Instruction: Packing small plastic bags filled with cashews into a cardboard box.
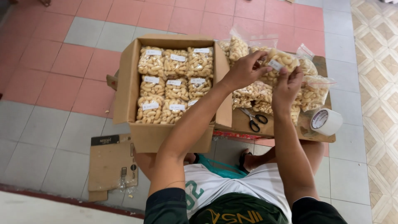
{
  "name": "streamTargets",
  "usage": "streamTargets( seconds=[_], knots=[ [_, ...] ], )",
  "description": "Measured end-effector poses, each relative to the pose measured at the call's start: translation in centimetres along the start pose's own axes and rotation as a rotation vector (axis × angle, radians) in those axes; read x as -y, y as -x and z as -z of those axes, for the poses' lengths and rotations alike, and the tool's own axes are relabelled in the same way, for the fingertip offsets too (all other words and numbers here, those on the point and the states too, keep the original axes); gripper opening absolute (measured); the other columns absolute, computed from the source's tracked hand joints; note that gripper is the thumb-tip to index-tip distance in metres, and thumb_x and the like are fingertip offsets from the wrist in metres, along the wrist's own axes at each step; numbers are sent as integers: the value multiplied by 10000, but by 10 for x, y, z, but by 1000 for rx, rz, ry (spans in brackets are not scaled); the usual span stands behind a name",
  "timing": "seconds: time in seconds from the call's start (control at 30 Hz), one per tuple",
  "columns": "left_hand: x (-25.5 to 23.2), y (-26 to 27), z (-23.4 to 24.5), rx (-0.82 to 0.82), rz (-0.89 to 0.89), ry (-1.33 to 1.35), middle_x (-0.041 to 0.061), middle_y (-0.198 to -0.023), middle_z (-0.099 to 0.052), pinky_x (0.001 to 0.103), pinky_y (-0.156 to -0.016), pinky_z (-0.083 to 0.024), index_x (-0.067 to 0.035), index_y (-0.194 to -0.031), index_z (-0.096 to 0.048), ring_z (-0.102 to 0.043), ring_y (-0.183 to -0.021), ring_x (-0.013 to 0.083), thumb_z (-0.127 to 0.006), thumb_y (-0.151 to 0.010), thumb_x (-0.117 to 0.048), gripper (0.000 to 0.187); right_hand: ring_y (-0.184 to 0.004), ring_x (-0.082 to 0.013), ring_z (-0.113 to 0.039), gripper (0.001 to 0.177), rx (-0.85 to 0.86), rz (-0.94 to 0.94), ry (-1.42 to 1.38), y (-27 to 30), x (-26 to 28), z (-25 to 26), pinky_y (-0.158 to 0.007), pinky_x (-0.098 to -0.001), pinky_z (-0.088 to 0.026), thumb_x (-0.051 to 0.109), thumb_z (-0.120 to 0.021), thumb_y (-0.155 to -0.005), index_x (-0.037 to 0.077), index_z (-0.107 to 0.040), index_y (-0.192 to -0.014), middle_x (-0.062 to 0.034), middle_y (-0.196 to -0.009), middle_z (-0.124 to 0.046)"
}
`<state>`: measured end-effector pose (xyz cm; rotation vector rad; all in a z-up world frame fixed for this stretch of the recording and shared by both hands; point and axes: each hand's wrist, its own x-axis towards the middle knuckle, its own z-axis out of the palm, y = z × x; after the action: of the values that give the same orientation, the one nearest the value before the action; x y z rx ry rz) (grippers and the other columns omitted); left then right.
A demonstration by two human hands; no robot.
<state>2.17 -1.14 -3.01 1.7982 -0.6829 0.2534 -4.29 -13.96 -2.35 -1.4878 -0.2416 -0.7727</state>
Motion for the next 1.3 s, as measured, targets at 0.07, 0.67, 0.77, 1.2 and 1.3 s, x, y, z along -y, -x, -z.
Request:
streamTargets(
  seconds=[0.07,0.67,0.77,1.2,1.3],
  knots=[
    [3,-3,6,-25,-53,-68,201,-1052,-677,443,-763,-633,-123,-1234,-546,-725,-910,374,-713,-918,-339,417,-1130,-182,-521,310,37,25,-6,-5,-1,-2,-976,-379,-476,184,-535,-1105,1,-390,-1309,-172,-1214,-534],
    [-86,119,214,-241,458,-586,101,-1020,-684,338,-689,-597,-58,-1100,-578,-684,-876,236,-707,-914,-172,253,-671,-158,-583,338,871,-197,329,4,46,-172,-545,-282,-482,374,-567,-1028,46,-502,-1080,-56,-829,-619],
    [-89,143,238,-222,549,-662,115,-1009,-684,411,-720,-521,-42,-1111,-590,-651,-905,278,-711,-922,-217,285,-598,-123,-499,380,1012,-208,425,17,55,-196,-538,-304,-379,476,-564,-1016,101,-503,-1012,4,-720,-573],
    [-61,165,238,-85,666,-634,170,-886,-731,456,-764,-578,-18,-1076,-692,-708,-909,356,-722,-840,-263,342,-980,-429,-674,529,1225,-236,758,32,48,-192,-828,-536,-522,560,-580,-910,45,-702,-932,-199,-899,-718],
    [-12,169,235,4,526,-817,185,-882,-716,471,-837,-540,-31,-1002,-714,-696,-920,378,-667,-893,-328,320,-988,-470,-660,597,1250,-196,871,26,48,-199,-819,-563,-520,571,-509,-933,7,-701,-897,-245,-921,-710]
  ],
)
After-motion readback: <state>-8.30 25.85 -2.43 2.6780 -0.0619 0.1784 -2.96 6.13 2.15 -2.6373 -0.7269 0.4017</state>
